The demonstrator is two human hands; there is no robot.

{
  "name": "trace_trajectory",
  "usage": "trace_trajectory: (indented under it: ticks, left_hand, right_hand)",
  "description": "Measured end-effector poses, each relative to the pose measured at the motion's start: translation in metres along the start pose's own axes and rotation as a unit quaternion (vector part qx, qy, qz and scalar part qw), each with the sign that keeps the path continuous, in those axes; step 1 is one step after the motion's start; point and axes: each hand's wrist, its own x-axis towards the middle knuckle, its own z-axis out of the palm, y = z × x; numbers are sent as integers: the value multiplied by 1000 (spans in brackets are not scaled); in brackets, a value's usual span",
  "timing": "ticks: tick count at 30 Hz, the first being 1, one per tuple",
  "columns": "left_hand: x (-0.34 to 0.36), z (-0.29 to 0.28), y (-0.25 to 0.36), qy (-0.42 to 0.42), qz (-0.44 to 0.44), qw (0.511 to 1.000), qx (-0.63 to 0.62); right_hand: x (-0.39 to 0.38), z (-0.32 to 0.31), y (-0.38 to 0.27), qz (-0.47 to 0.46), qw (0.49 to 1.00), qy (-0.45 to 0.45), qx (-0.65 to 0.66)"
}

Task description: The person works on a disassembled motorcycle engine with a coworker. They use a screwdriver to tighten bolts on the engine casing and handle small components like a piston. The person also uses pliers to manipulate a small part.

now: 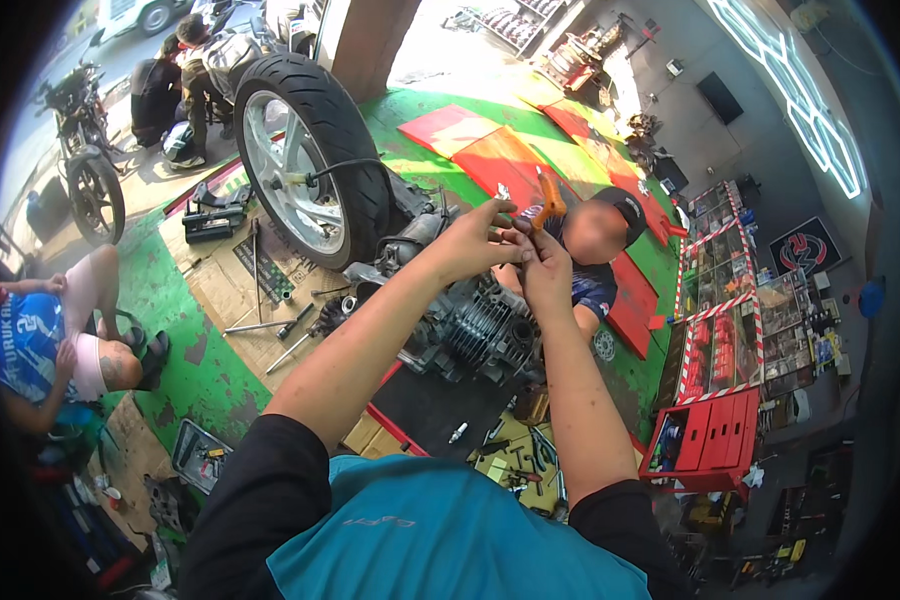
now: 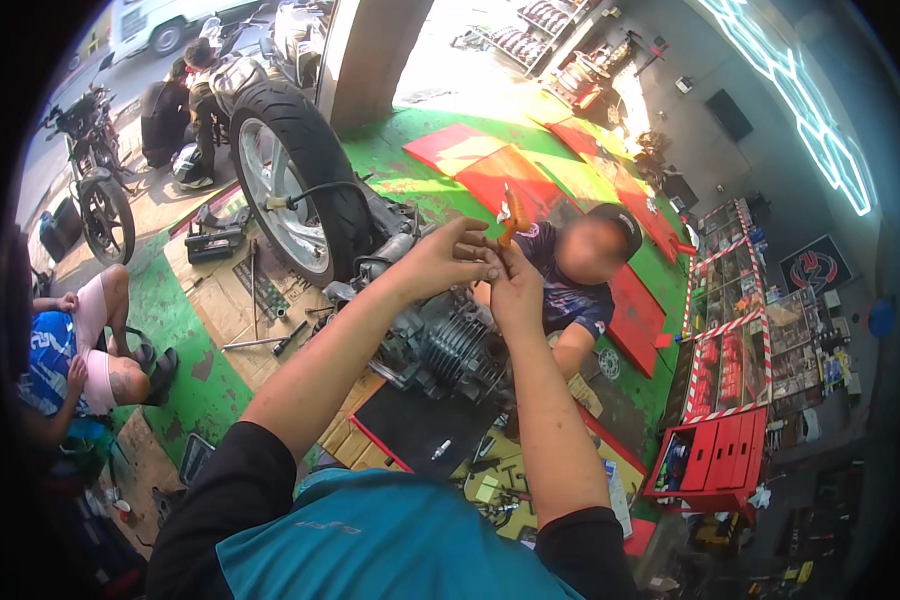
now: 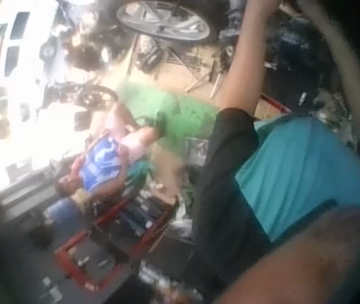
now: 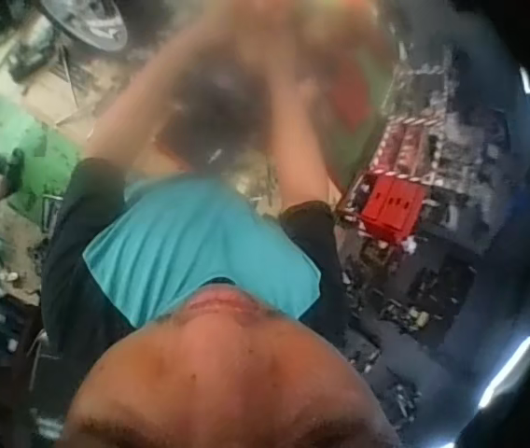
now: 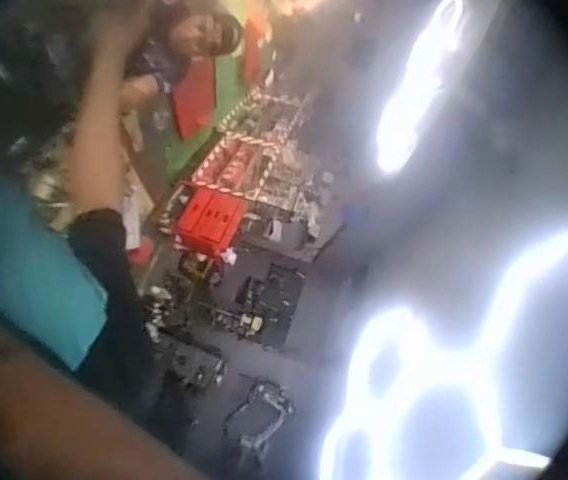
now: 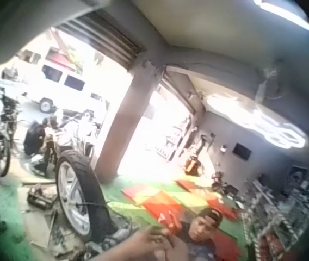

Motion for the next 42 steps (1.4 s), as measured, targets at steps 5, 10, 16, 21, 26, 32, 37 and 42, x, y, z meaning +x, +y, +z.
trace_trajectory:
  ticks: [5,10,16,21,26,32,37,42]
  left_hand:
    - [-3,-6,-5,-77,1,950,303]
    - [1,1,-19,-168,15,852,497]
    - [-6,4,-24,-157,106,823,535]
    - [-3,9,-17,-167,87,823,536]
    - [4,7,-8,-212,94,811,537]
    - [7,14,-6,-206,103,802,552]
    - [4,11,-2,-198,91,813,539]
    - [6,20,22,-168,90,815,547]
  right_hand:
    - [-13,-23,-13,-16,996,74,-46]
    - [-69,-45,-68,-39,988,142,-43]
    - [-182,-102,-83,-24,963,259,-74]
    - [-285,-141,-62,-7,929,367,-48]
    - [-373,-140,-33,62,882,467,-16]
    - [-447,-125,1,108,856,505,-11]
    - [-481,-105,3,135,834,535,-5]
    - [-515,-87,8,156,804,573,-3]
